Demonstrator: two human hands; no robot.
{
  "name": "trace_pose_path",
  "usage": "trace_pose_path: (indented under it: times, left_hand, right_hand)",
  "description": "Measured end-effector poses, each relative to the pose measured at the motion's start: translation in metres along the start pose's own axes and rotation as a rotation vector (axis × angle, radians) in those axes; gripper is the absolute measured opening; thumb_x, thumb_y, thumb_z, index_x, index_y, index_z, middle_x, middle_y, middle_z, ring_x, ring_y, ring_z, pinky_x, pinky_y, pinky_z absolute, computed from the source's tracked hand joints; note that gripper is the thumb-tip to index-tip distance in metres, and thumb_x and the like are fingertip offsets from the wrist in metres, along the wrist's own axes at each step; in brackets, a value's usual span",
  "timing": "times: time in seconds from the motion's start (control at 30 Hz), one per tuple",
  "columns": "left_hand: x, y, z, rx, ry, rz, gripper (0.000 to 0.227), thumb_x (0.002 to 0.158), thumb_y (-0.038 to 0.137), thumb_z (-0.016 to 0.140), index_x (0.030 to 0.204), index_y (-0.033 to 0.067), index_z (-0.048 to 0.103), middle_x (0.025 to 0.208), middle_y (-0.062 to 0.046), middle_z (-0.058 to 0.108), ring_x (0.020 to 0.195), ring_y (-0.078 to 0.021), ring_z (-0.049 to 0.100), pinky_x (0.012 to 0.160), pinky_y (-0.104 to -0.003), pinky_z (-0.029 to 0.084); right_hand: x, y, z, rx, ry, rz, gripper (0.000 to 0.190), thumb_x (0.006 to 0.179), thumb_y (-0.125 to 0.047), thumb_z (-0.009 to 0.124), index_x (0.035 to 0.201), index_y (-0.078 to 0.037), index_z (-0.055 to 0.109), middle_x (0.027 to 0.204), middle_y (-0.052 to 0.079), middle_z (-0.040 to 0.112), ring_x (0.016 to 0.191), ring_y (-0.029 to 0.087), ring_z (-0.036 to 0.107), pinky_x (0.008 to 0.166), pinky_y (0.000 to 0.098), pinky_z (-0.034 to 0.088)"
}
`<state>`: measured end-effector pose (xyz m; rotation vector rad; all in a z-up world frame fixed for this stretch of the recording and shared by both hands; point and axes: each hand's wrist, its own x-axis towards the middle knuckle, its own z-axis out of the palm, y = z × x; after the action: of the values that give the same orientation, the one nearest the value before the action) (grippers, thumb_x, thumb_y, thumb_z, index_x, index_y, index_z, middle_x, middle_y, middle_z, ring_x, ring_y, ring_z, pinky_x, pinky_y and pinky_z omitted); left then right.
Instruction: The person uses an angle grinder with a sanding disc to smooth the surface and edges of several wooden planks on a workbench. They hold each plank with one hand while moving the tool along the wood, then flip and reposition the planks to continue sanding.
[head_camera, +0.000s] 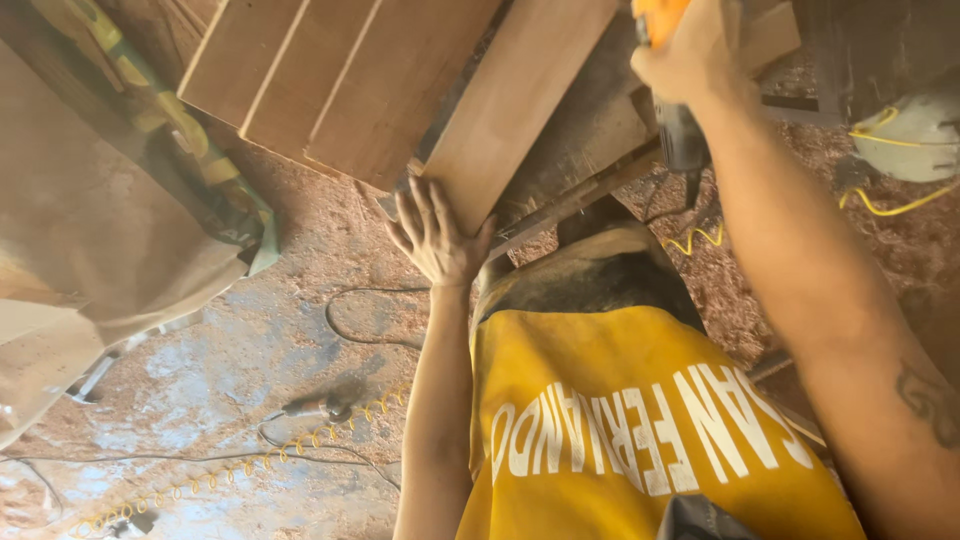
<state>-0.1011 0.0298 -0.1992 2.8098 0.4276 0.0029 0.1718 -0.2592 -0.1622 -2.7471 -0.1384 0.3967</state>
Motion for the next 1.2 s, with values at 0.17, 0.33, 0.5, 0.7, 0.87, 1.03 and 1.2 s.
trace_pose_path:
  times: [0.17,0.33,0.5,0.7,0.87,1.03,1.2]
  left_hand:
    - [0.024,0.01,-0.017,-0.136,-0.184,-0.295,0.135,0.051,0.058,0.089,0.155,0.0044,0.023,0.158,-0.033,0.024,0.144,-0.0483,0.023,0.113,-0.067,0.021]
    - [0.03,0.005,0.0,-0.149,0.058,-0.07,0.117,0.062,0.043,0.088,0.153,0.0043,0.026,0.133,-0.028,0.038,0.122,-0.0423,0.036,0.104,-0.063,0.029]
    - [0.015,-0.019,-0.008,-0.098,-0.063,0.048,0.113,0.072,0.053,0.093,0.154,0.0063,0.03,0.13,-0.025,0.036,0.119,-0.041,0.034,0.101,-0.063,0.029]
    - [0.028,0.006,-0.018,-0.075,0.0,0.264,0.13,0.062,0.069,0.085,0.152,-0.0041,0.028,0.142,-0.03,0.037,0.129,-0.0456,0.034,0.102,-0.067,0.03]
    - [0.034,0.018,-0.008,0.039,-0.107,0.25,0.124,0.067,0.069,0.081,0.156,-0.0016,0.031,0.15,-0.023,0.039,0.133,-0.0412,0.041,0.103,-0.067,0.033]
    - [0.04,0.015,-0.007,0.044,-0.063,0.298,0.115,0.078,0.073,0.075,0.155,-0.0024,0.037,0.151,-0.023,0.043,0.129,-0.0412,0.044,0.1,-0.064,0.037]
    - [0.039,0.016,-0.008,0.05,-0.059,0.312,0.108,0.076,0.07,0.071,0.152,-0.0008,0.041,0.147,-0.025,0.044,0.129,-0.0405,0.046,0.096,-0.064,0.037]
  right_hand:
    - [-0.03,0.041,-0.02,0.216,0.264,-0.059,0.103,0.072,-0.003,0.083,0.149,-0.002,0.015,0.127,0.024,0.062,0.111,0.037,0.067,0.094,0.0464,0.059]
    - [-0.091,0.028,-0.035,0.368,0.125,0.053,0.1,0.075,-0.001,0.078,0.154,-0.008,0.017,0.133,0.026,0.058,0.116,0.037,0.067,0.093,0.045,0.063]
    - [-0.128,-0.012,-0.031,0.211,0.114,-0.061,0.103,0.073,-0.003,0.085,0.152,-0.005,0.019,0.125,0.034,0.059,0.107,0.046,0.068,0.089,0.0514,0.057]
    - [-0.151,-0.053,-0.023,0.257,-0.136,-0.013,0.092,0.079,-0.009,0.077,0.152,-0.004,0.021,0.115,0.035,0.064,0.098,0.052,0.068,0.084,0.0566,0.057]
    - [-0.148,-0.06,-0.02,0.087,-0.268,-0.095,0.098,0.07,-0.012,0.08,0.148,-0.002,0.022,0.121,0.038,0.06,0.094,0.055,0.066,0.08,0.0581,0.056]
    - [-0.114,-0.03,-0.037,0.036,-0.238,0.03,0.092,0.075,-0.013,0.079,0.149,-0.003,0.024,0.12,0.036,0.061,0.099,0.051,0.068,0.085,0.0554,0.056]
    - [-0.079,0.014,-0.045,0.066,-0.188,0.203,0.095,0.08,-0.013,0.08,0.154,-0.003,0.02,0.12,0.034,0.061,0.102,0.047,0.068,0.088,0.0516,0.058]
